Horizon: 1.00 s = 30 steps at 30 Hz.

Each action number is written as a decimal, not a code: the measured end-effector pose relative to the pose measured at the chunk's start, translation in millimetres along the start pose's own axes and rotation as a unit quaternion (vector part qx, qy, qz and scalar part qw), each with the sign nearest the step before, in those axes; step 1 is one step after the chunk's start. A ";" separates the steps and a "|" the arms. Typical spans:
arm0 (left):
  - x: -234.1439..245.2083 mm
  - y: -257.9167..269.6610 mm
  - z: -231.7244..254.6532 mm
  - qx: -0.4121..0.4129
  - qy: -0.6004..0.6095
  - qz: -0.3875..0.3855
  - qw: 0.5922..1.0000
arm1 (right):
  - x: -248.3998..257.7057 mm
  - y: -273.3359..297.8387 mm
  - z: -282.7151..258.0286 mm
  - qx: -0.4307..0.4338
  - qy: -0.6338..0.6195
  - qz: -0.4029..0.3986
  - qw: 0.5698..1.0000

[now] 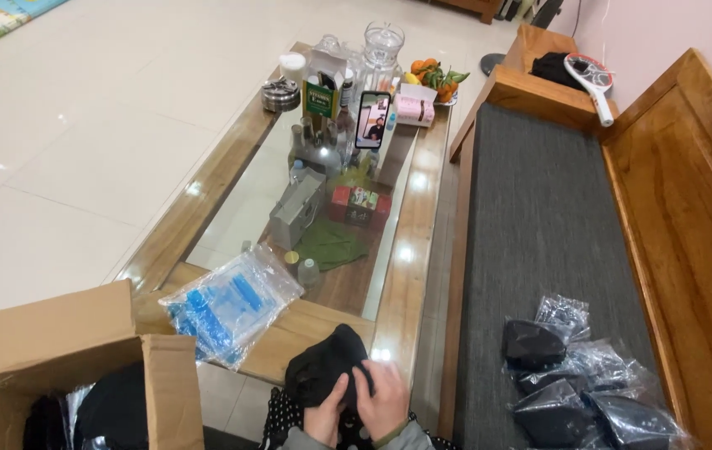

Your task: Inspecting and packing black fabric masks into a cardboard box and plastic bags

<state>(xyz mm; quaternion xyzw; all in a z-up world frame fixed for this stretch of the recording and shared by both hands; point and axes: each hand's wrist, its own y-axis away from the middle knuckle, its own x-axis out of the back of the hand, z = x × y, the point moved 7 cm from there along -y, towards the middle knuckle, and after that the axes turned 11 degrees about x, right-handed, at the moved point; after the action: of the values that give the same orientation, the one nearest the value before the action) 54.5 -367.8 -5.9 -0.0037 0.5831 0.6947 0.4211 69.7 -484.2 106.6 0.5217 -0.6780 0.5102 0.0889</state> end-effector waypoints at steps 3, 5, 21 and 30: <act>-7.4 4.0 4.9 -0.006 -0.004 -0.056 0.998 | -3.4 4.7 11.2 -0.070 0.021 -0.037 0.997; -9.5 9.1 8.4 -0.006 -0.014 -0.056 0.998 | -2.9 6.0 12.6 -0.081 0.012 -0.040 0.996; 12.0 9.2 -0.8 -0.020 -0.027 -0.049 0.998 | 4.0 9.9 28.8 -0.197 -0.168 -0.173 0.950; 18.5 51.1 1.0 0.007 -0.010 -0.042 0.999 | 7.7 28.4 11.3 -0.202 -0.190 -0.187 0.942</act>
<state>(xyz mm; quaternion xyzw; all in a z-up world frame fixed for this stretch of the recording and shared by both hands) 13.0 -354.5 26.5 -0.0179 0.5834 0.6722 0.4555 48.2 -499.6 89.3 0.6975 -0.6614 0.2283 0.1550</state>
